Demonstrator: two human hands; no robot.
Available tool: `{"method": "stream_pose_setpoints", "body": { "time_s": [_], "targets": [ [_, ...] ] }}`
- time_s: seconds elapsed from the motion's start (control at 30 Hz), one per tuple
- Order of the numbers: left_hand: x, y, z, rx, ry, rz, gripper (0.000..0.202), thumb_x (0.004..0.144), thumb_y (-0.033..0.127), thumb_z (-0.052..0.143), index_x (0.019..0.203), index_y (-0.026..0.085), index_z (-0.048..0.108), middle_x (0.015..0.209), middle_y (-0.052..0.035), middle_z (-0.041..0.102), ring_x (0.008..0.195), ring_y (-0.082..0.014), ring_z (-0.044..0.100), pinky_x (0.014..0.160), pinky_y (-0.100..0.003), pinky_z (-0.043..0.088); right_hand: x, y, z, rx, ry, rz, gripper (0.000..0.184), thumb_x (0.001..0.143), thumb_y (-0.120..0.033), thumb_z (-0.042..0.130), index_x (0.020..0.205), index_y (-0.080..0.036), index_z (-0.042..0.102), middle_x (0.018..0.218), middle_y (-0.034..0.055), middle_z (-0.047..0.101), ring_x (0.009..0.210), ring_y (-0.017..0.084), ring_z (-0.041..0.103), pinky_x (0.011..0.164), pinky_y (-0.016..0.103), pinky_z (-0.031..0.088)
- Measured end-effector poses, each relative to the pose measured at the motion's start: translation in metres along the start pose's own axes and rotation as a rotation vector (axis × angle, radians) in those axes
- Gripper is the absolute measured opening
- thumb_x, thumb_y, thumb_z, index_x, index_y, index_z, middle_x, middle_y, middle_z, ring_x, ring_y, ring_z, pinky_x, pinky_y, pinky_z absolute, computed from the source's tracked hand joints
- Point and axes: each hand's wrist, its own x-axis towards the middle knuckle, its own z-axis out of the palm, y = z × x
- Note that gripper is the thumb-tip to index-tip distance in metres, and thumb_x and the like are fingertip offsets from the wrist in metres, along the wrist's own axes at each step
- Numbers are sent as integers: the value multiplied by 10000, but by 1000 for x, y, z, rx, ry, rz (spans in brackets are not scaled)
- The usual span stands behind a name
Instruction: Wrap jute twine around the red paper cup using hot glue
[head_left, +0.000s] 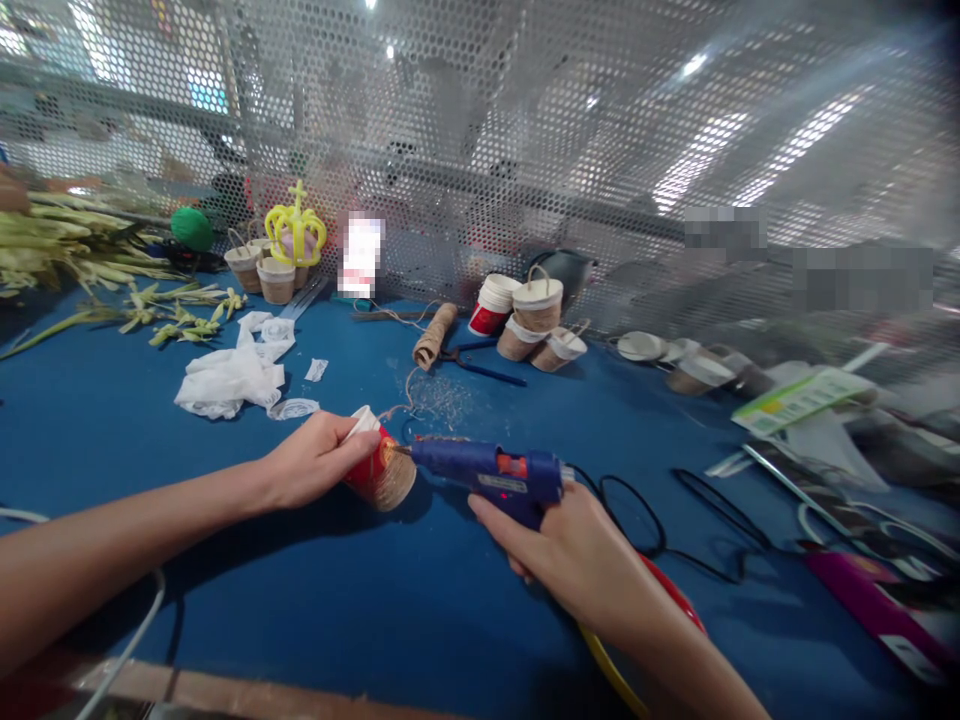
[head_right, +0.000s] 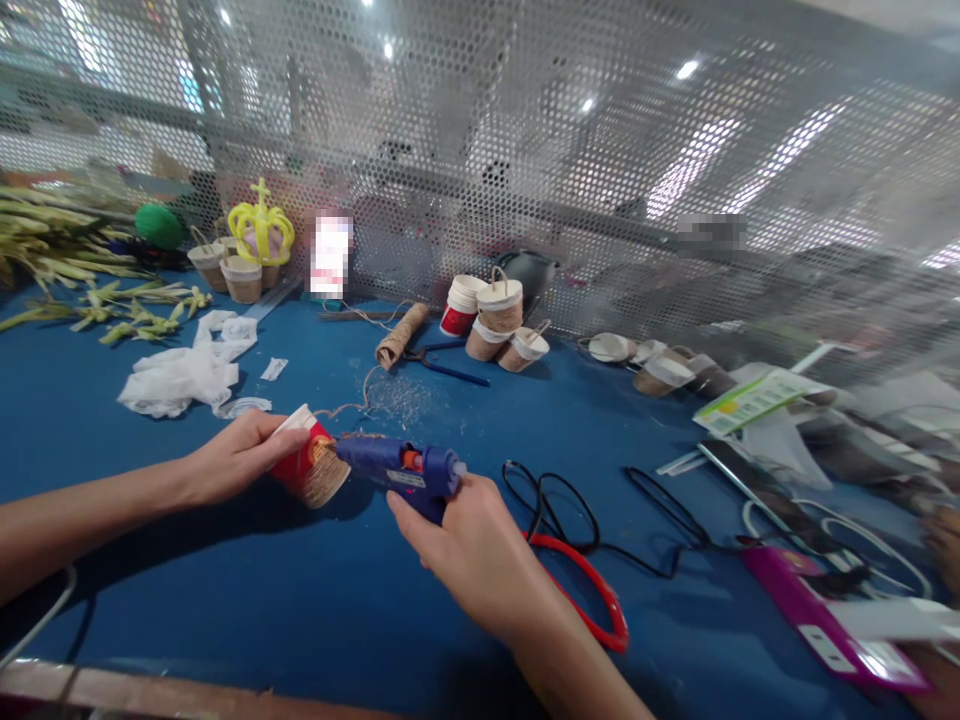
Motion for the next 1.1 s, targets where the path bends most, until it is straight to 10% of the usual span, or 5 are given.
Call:
{"method": "stream_pose_setpoints", "body": {
  "time_s": [1.1],
  "targets": [
    [0, 1, 0, -86, 9, -36, 389, 792, 399, 355, 650, 97, 556, 548, 27, 438, 509, -87, 367, 480, -189, 307, -5, 2, 6, 36, -12, 46, 217, 690, -344, 524, 559, -182, 466, 349, -49, 451, 303, 89, 426, 310, 196, 341]
  ]
}}
